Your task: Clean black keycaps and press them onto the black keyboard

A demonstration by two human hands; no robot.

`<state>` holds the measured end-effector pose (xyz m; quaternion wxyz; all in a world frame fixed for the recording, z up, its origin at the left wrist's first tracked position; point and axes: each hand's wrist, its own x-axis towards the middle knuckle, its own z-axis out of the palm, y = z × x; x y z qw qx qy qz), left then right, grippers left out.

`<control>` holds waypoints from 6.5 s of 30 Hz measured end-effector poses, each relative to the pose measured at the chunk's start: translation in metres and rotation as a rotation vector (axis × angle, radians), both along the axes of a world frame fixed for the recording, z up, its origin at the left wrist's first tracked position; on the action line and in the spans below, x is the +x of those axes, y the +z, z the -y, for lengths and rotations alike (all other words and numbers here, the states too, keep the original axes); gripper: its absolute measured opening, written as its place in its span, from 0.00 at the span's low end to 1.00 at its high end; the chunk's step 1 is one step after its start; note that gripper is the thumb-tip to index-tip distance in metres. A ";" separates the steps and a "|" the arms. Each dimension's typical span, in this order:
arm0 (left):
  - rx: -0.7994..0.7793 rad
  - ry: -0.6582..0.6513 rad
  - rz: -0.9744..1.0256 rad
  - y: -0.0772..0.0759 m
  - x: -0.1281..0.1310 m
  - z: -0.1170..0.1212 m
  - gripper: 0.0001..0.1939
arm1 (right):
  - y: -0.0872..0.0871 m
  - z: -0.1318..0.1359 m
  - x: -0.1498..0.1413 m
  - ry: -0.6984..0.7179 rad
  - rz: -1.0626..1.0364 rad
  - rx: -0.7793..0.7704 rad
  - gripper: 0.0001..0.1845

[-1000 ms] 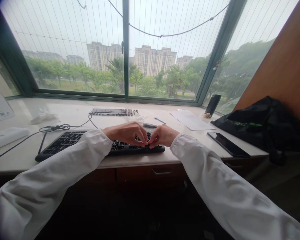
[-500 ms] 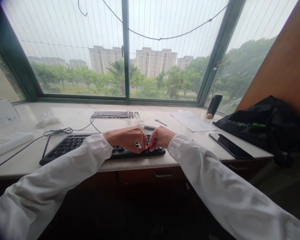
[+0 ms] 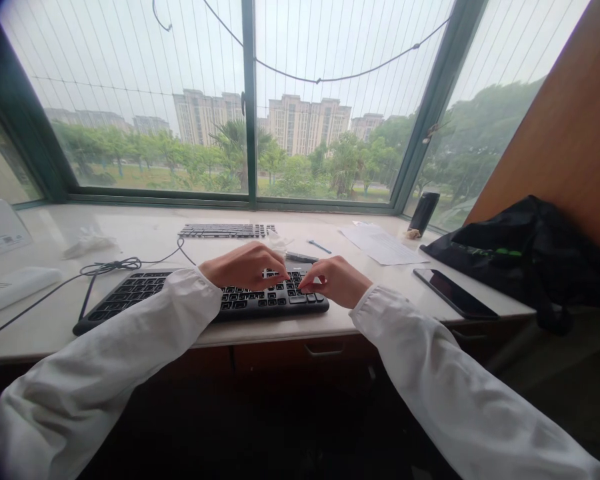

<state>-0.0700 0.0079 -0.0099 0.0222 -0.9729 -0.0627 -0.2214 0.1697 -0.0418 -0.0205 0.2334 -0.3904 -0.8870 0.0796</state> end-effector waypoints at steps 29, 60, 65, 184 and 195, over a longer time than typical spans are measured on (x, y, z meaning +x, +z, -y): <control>-0.056 0.006 -0.089 -0.001 0.003 0.006 0.11 | -0.051 0.030 0.007 -0.065 -0.028 0.301 0.10; 0.067 0.394 -0.039 0.013 -0.011 -0.011 0.29 | -0.050 0.037 0.016 -0.048 -0.203 0.375 0.08; 0.092 0.689 0.055 0.009 -0.026 -0.033 0.31 | -0.012 -0.002 0.023 -0.241 -0.199 0.348 0.10; -0.247 1.075 0.352 -0.012 -0.035 -0.065 0.22 | 0.011 -0.146 -0.017 0.198 -0.396 -0.408 0.20; -0.902 0.607 0.362 -0.002 -0.012 -0.042 0.21 | 0.007 -0.143 -0.010 0.343 -0.363 -0.378 0.24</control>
